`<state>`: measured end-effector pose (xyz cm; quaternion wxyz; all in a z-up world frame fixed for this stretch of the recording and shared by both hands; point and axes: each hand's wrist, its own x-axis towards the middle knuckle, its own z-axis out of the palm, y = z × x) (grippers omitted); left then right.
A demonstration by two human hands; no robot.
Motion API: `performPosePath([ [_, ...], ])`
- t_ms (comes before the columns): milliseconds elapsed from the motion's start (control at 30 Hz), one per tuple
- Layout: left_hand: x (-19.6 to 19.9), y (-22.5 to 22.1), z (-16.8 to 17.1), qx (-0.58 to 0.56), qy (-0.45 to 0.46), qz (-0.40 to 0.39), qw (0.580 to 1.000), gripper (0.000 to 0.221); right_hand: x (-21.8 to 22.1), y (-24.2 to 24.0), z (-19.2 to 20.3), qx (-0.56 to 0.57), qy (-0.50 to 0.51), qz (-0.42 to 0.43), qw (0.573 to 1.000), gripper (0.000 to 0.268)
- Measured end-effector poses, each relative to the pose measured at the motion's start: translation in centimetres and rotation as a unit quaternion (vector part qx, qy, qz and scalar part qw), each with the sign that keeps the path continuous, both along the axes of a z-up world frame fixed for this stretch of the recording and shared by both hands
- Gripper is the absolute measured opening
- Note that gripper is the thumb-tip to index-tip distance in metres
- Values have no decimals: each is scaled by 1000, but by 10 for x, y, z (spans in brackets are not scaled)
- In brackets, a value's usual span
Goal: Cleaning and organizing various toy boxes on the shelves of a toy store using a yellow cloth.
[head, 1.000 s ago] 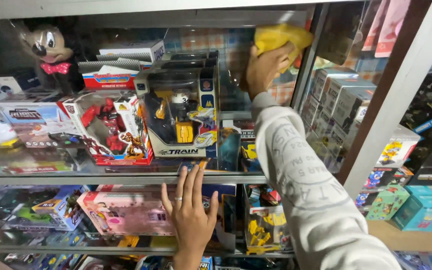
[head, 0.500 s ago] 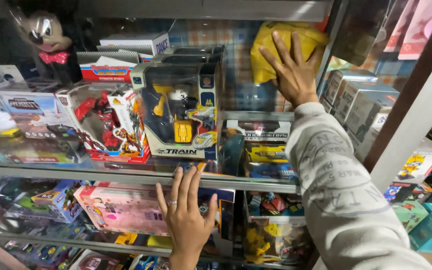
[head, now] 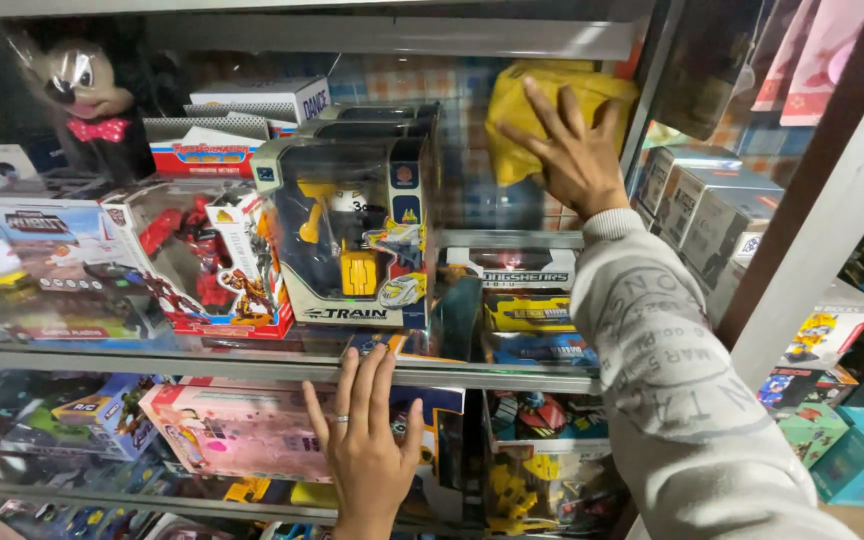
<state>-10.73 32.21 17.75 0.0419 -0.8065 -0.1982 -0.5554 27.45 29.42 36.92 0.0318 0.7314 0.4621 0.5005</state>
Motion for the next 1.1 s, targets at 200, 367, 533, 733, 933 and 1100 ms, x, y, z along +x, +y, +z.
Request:
performPosePath([
  [200,14,-8,11,33,-24,-25,999,53,-15,37,1,106,8,59,993,78],
  [367,42,-19,20,62,18,-115,991,42,-16,31,-10,9,-34,64,997,80],
  [533,38,-17,26,46,24,-129,990,41,-2,1,-4,36,66,37,997,96],
  [733,40,-16,26,43,2,-146,988,45,-22,42,2,143,85,49,985,87],
  [933,35,-21,31,23,24,-145,989,44,-15,14,-21,135,106,36,985,87],
  [1100,31,-19,32,18,32,-159,987,47,-8,30,-11,268,172,64,946,89],
])
